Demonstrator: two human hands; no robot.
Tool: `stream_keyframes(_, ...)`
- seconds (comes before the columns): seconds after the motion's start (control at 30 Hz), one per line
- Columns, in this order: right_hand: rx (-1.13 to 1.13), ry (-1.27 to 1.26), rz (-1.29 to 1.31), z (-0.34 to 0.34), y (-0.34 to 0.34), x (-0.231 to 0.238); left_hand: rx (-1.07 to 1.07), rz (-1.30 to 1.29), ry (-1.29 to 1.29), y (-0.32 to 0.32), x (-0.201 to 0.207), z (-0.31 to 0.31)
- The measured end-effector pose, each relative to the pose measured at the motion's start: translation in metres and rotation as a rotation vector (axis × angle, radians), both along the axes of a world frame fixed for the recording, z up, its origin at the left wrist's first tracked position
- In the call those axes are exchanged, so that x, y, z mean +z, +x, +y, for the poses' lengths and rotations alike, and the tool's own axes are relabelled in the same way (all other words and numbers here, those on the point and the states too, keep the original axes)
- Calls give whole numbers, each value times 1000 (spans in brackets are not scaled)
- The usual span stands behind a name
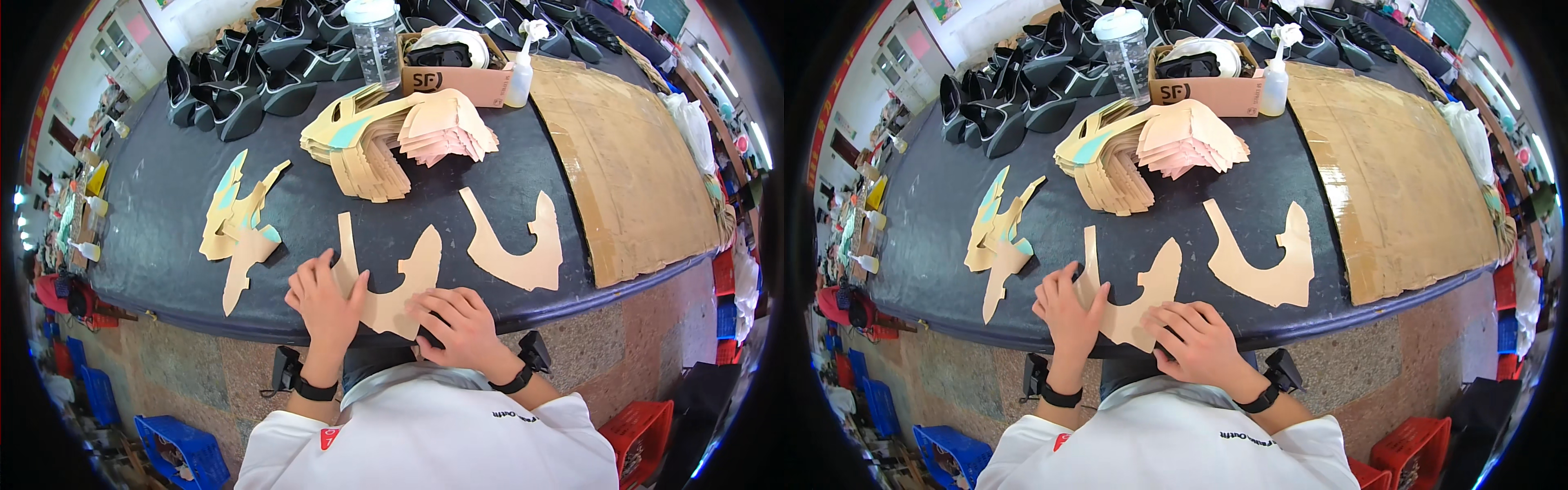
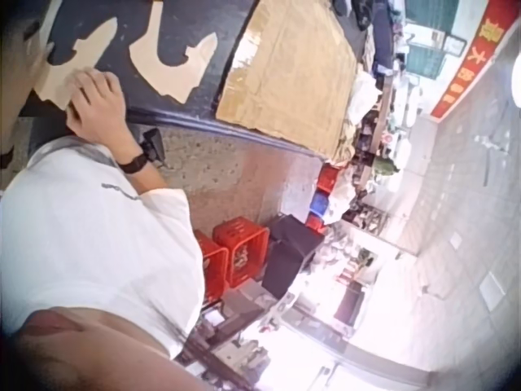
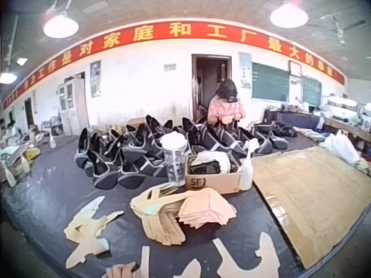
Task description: The recorder sorts, inspects, and bundles leather shoe upper components using rubber bands in a factory setting.
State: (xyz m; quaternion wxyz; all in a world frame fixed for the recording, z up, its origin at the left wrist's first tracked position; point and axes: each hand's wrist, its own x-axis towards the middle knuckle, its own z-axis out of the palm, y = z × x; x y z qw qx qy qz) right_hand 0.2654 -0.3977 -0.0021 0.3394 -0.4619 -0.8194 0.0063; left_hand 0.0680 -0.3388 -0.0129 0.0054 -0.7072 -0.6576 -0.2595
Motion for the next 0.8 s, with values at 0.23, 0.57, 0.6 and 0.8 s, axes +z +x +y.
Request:
stream_keyframes(0.23, -19, 60, -34, 1, -2, -12, 33, -133, -248, -8, 8, 13)
stream_keyframes(0.57, 41, 67, 73, 6, -32, -16, -27, -532, -74, -17, -9, 16)
stream_keyframes(0.6, 42, 68, 75, 6, -33, -17, -39, -580, -78, -16, -7, 15)
stream_keyframes(0.8, 105, 74, 76, 3, -36, -18, -92, -661, -64, -16, -9, 17)
